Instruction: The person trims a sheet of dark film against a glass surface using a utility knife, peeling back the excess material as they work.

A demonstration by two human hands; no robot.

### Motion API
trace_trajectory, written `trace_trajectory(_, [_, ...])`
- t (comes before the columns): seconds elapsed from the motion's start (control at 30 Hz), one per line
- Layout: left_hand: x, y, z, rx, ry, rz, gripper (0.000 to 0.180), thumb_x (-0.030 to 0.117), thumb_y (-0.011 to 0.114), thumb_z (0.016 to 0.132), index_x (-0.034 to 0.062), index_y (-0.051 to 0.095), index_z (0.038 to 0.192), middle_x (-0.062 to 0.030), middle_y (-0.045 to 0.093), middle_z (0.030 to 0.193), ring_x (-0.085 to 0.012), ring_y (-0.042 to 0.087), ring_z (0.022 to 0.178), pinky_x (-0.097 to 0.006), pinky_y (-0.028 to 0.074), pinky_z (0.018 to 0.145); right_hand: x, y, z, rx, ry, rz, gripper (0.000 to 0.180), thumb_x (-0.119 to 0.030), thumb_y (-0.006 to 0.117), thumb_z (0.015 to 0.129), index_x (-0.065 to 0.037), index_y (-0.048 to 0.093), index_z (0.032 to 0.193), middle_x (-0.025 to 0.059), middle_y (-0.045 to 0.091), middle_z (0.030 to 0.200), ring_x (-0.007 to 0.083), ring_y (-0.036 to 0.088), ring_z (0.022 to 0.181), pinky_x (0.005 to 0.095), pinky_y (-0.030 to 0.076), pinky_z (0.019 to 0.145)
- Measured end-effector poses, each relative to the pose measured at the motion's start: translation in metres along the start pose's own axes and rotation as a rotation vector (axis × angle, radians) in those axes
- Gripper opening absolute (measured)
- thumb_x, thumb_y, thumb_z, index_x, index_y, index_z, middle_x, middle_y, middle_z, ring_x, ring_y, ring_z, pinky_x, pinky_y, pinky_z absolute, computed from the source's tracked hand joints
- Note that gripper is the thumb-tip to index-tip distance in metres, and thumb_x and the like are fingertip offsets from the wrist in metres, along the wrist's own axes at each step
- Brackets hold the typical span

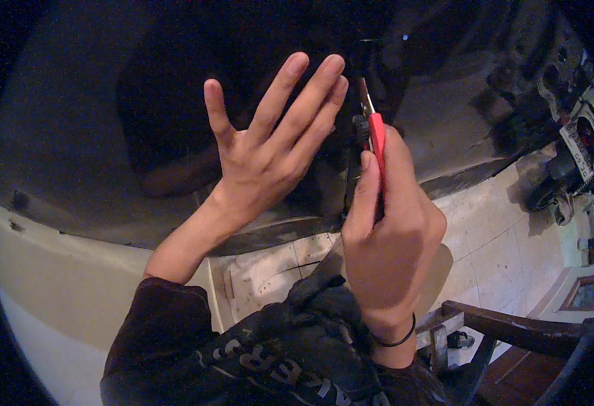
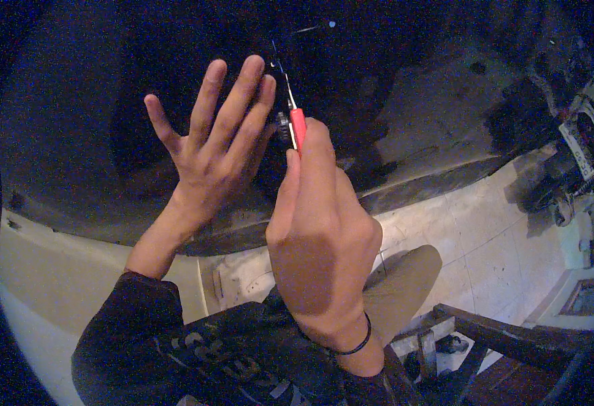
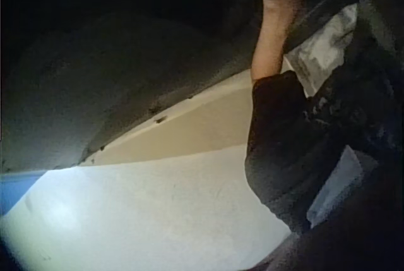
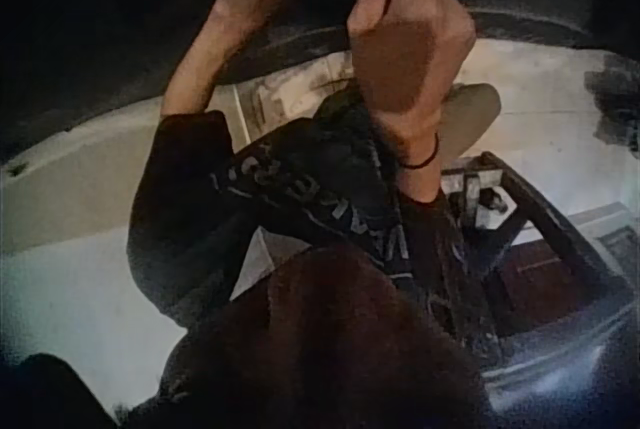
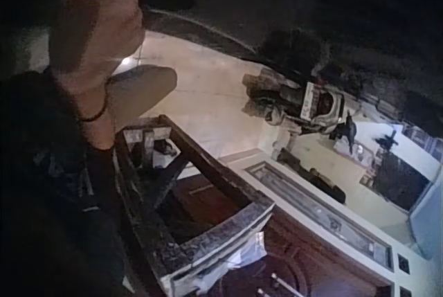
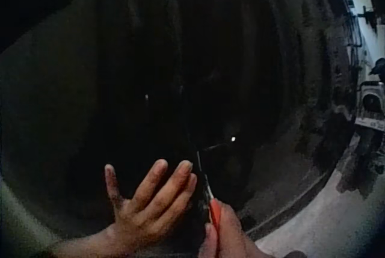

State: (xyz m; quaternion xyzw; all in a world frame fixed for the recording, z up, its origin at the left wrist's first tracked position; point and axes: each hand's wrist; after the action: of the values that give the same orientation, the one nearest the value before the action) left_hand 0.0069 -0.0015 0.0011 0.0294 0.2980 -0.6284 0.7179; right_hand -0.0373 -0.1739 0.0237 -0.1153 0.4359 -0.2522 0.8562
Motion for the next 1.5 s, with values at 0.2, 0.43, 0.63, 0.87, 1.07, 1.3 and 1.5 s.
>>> trace_trajectory(0.2, [-0.001, 0.001, -0.001, 0.009, 0.0, 0.0, 0.035, 0.034, 0.065, 0.098, 0.0299, 0.073, 0.133, 0.0126, 0.059, 0.156, -0.015, 0.049, 0.15, -0.074, 0.001, 0.126, -0.006, 0.0, -0.003, -0.027, 0.053, -0.061, 0.029, -0.005, 0.062, 0.104, -0.001, 0.068, 0.131, 0.0233, 0.076, 0.107, 0.0417, 0.076, 0.092, 0.0429, 0.06, 0.073])
trace_trajectory(0.43, [-0.008, -0.003, -0.001, -0.045, 0.077, 0.029, 0.044, 0.037, 0.063, 0.102, 0.0264, 0.066, 0.145, 0.006, 0.054, 0.161, -0.0215, 0.043, 0.155, -0.069, -0.006, 0.127, 0.005, 0.013, -0.007, 0.029, -0.016, -0.05, 0.029, -0.002, 0.063, 0.103, -0.001, 0.067, 0.131, 0.0229, 0.076, 0.107, 0.0418, 0.076, 0.09, 0.042, 0.059, 0.073])
trace_trajectory(0.63, [-0.005, -0.001, -0.001, -0.052, 0.068, 0.046, 0.045, 0.04, 0.063, 0.103, 0.027, 0.064, 0.146, 0.0058, 0.054, 0.162, -0.0219, 0.042, 0.155, -0.069, -0.006, 0.127, 0.03, 0.028, -0.015, 0.015, -0.049, -0.166, 0.034, -0.015, 0.069, 0.101, -0.01, 0.065, 0.135, 0.0101, 0.069, 0.079, 0.0328, 0.07, 0.063, 0.0424, 0.052, 0.052])
trace_trajectory(0.87, [-0.005, -0.001, -0.002, -0.07, 0.073, 0.056, 0.047, 0.041, 0.063, 0.103, 0.0254, 0.063, 0.148, 0.0045, 0.054, 0.162, -0.0237, 0.04, 0.157, -0.069, -0.007, 0.127, 0.042, 0.034, -0.039, -0.04, 0.043, -0.123, 0.032, -0.006, 0.065, 0.103, -0.005, 0.067, 0.134, 0.0172, 0.075, 0.102, 0.0371, 0.075, 0.084, 0.0416, 0.058, 0.07])
trace_trajectory(1.07, [-0.002, -0.005, -0.002, -0.145, 0.036, 0.104, 0.05, 0.041, 0.063, 0.104, 0.023, 0.06, 0.151, 0.0025, 0.051, 0.165, -0.0259, 0.039, 0.157, -0.067, -0.009, 0.127, 0.051, 0.034, -0.054, -0.063, 0.057, -0.133, 0.033, -0.007, 0.063, 0.104, -0.003, 0.065, 0.137, 0.0184, 0.076, 0.115, 0.0381, 0.076, 0.095, 0.0429, 0.061, 0.079])
trace_trajectory(1.3, [0.015, -0.006, -0.011, -0.17, -0.016, -0.007, 0.057, 0.046, 0.064, 0.103, 0.0214, 0.056, 0.155, -0.0018, 0.047, 0.167, -0.0334, 0.031, 0.161, -0.068, -0.012, 0.125, 0.092, 0.029, -0.104, 0.041, 0.223, 0.015, 0.032, -0.01, 0.057, 0.106, 0.0, 0.064, 0.136, 0.0227, 0.074, 0.118, 0.0407, 0.075, 0.099, 0.0462, 0.06, 0.084])
trace_trajectory(1.5, [0.02, 0.019, -0.077, -0.184, 0.09, 0.026, 0.05, 0.045, 0.062, 0.103, 0.024, 0.062, 0.149, 0.0012, 0.049, 0.166, -0.0369, 0.031, 0.16, -0.079, -0.011, 0.12, 0.102, 0.02, -0.105, 0.013, 0.252, 0.086, 0.031, -0.011, 0.058, 0.106, 0.0, 0.064, 0.135, 0.0247, 0.074, 0.109, 0.0392, 0.077, 0.09, 0.0432, 0.06, 0.078])
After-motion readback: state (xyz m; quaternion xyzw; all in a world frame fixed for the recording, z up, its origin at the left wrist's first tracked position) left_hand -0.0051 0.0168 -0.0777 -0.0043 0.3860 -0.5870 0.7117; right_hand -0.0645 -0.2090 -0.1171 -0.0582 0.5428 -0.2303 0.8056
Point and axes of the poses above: each hand's wrist, its own z-axis towards the middle knuckle, its own y-axis out of the palm, x = y × z
